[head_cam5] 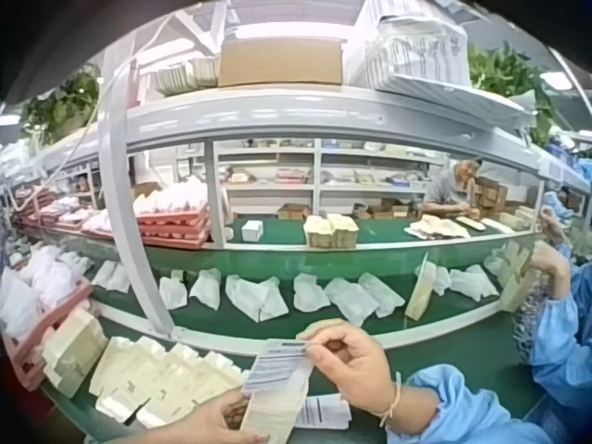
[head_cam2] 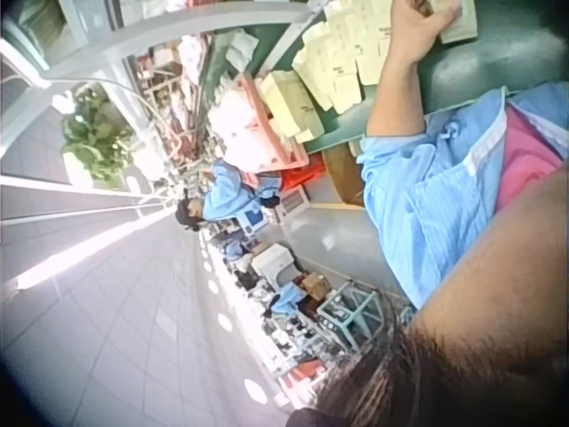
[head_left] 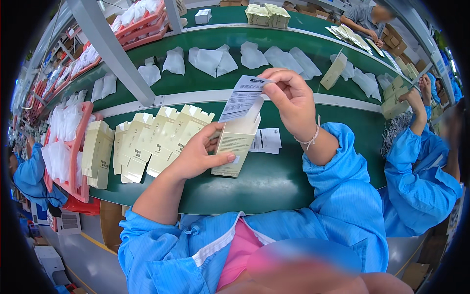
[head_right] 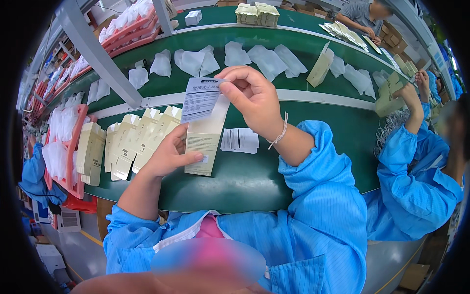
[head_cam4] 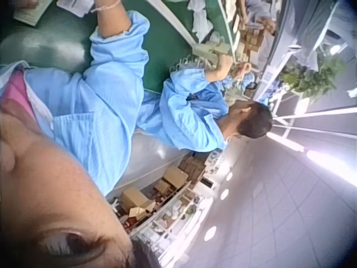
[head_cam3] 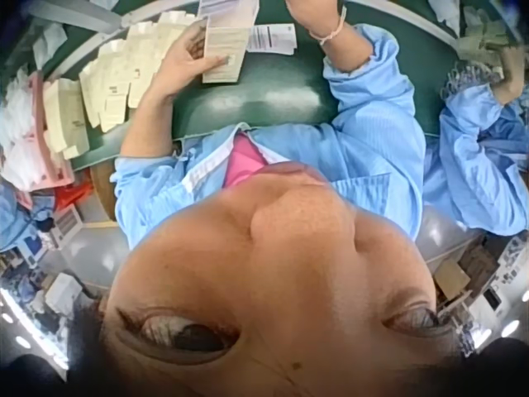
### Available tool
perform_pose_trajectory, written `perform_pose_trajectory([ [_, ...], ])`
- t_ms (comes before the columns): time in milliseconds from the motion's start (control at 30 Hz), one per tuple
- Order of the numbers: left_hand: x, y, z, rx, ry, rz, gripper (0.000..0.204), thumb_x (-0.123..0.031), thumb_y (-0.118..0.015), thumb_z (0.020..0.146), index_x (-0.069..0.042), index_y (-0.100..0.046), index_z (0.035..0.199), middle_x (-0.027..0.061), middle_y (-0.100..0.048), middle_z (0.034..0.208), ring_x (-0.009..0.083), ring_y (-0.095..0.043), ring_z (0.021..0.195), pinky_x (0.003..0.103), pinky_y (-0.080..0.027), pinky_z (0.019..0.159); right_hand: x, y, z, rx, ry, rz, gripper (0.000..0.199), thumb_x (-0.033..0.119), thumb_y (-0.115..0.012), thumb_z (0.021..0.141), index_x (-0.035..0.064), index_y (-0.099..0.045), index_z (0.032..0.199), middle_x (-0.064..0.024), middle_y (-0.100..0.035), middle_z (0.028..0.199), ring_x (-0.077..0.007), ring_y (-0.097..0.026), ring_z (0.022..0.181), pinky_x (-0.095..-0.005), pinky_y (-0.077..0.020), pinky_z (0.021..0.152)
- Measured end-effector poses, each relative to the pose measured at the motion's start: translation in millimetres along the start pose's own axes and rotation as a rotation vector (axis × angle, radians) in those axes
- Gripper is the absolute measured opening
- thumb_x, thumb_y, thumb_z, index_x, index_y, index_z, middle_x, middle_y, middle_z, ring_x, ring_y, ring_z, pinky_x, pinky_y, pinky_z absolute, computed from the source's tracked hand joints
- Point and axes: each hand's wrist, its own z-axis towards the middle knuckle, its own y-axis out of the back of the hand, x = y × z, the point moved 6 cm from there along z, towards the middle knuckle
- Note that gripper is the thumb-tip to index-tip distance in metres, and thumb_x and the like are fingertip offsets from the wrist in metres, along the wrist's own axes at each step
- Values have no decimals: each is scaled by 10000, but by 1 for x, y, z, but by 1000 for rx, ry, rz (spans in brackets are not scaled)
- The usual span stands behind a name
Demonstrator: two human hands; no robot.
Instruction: The person folds flat packaging boxes into shape, inserts paper leaflets into each box, and places the assembled boxes onto the conveyor belt.
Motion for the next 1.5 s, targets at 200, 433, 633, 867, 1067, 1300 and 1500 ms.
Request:
perform_pose_trajectory([
  [200,-2,0,0,-19,-15,6,702,-120,-748,762,-14,-365,1340,122,-502,1267,213,-512,1167,366,-384,1022,-8,-2,1,111,-18,-208,81,40,-630,856,15,-601,927,-86,-588,1064,-144,-567,978,-289,-466,872],
  [433,-6,1,-1,-59,-17,-56,701,-109,-742,770,-11,-352,1345,125,-506,1264,215,-508,1172,364,-388,1017,-7,7,7,156,-13,-376,91,98,-645,860,39,-614,921,-96,-524,1154,-180,-491,1095,-324,-388,949],
  [633,-8,0,0,-60,-64,-38,687,-111,-738,777,-11,-353,1338,122,-512,1257,211,-510,1168,360,-388,1017,-4,5,6,273,-35,-483,88,115,-648,854,48,-626,907,-97,-495,1211,-194,-442,1164,-336,-336,999],
  [867,-11,2,-1,-69,-61,-57,656,-123,-738,779,-19,-380,1318,112,-520,1241,206,-523,1144,355,-390,1010,9,20,14,245,-9,-534,71,110,-640,847,68,-631,904,-97,-489,1239,-219,-438,1182,-352,-313,1016],
  [1067,-7,3,0,-126,-97,66,620,-135,-746,760,-37,-429,1283,111,-549,1207,210,-546,1106,346,-417,966,6,-5,4,416,77,-807,153,135,-662,811,91,-645,957,-112,-447,1315,-295,-381,1226,-397,-302,1029],
  [1300,-28,4,-8,-437,-302,689,618,-147,-785,690,-65,-495,1229,129,-592,1129,286,-576,1047,367,-466,874,21,-51,-25,315,326,-922,224,207,-702,761,79,-653,938,-150,-392,1369,-357,-316,1261,-460,-266,1047],
  [1500,-41,0,-14,-547,-628,1008,678,-260,-796,672,-93,-491,1255,163,-584,1137,360,-546,1073,426,-450,893,20,-49,-30,226,459,-920,232,217,-733,732,47,-652,867,-183,-364,1382,-357,-323,1275,-468,-271,1042],
])
